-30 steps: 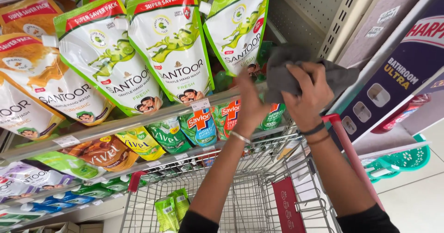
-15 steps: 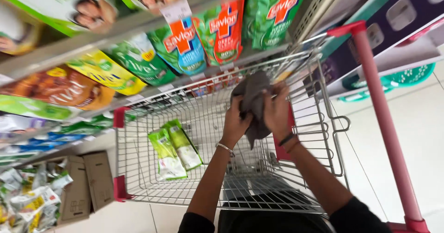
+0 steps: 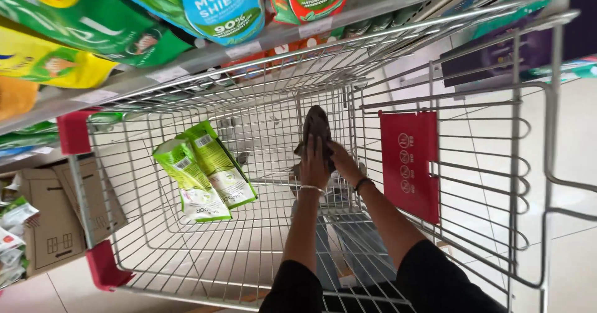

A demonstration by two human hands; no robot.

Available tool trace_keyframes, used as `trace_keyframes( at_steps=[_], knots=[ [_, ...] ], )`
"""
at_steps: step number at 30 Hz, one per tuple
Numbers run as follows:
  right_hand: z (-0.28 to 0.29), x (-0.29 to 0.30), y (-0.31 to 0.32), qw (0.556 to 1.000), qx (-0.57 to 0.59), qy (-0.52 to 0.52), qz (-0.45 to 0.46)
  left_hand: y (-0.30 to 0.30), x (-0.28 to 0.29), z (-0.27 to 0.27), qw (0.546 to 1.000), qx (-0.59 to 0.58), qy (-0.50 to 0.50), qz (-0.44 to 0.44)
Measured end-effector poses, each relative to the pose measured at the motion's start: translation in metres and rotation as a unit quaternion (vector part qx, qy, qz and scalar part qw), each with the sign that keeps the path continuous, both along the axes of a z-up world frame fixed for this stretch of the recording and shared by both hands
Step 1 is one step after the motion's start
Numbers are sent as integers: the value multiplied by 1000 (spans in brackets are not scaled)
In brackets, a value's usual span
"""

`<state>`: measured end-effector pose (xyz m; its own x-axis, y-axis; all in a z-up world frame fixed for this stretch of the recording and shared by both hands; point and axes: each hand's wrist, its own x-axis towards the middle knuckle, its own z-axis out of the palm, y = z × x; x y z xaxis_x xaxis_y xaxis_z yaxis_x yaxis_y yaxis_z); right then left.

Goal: Select and organize hand wash refill pouches in a shopping cart.

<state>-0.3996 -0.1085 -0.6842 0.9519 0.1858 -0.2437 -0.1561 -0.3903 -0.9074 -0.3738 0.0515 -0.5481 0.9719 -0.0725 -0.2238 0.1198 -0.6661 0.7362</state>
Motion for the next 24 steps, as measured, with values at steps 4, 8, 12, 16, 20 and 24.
trace_keyframes(
  at_steps=[4,8,12,16,20,24],
  knots=[
    [63,14,15,966,17,257,-21,0,-3,-22,969,141,182,-91],
    [103,34,13,974,4,213,-71,8,4,-9,991,111,60,-45],
    [187,77,4,993,58,30,-102,-2,42,77,989,-57,-124,63],
    [311,123,-2,974,164,-120,-104,-14,83,217,950,-144,-263,87],
    [442,165,-23,938,233,-237,-101,-27,119,361,925,-226,-289,100],
    [584,205,-34,906,187,-357,-132,-36,160,479,865,-192,-458,66]
  ],
)
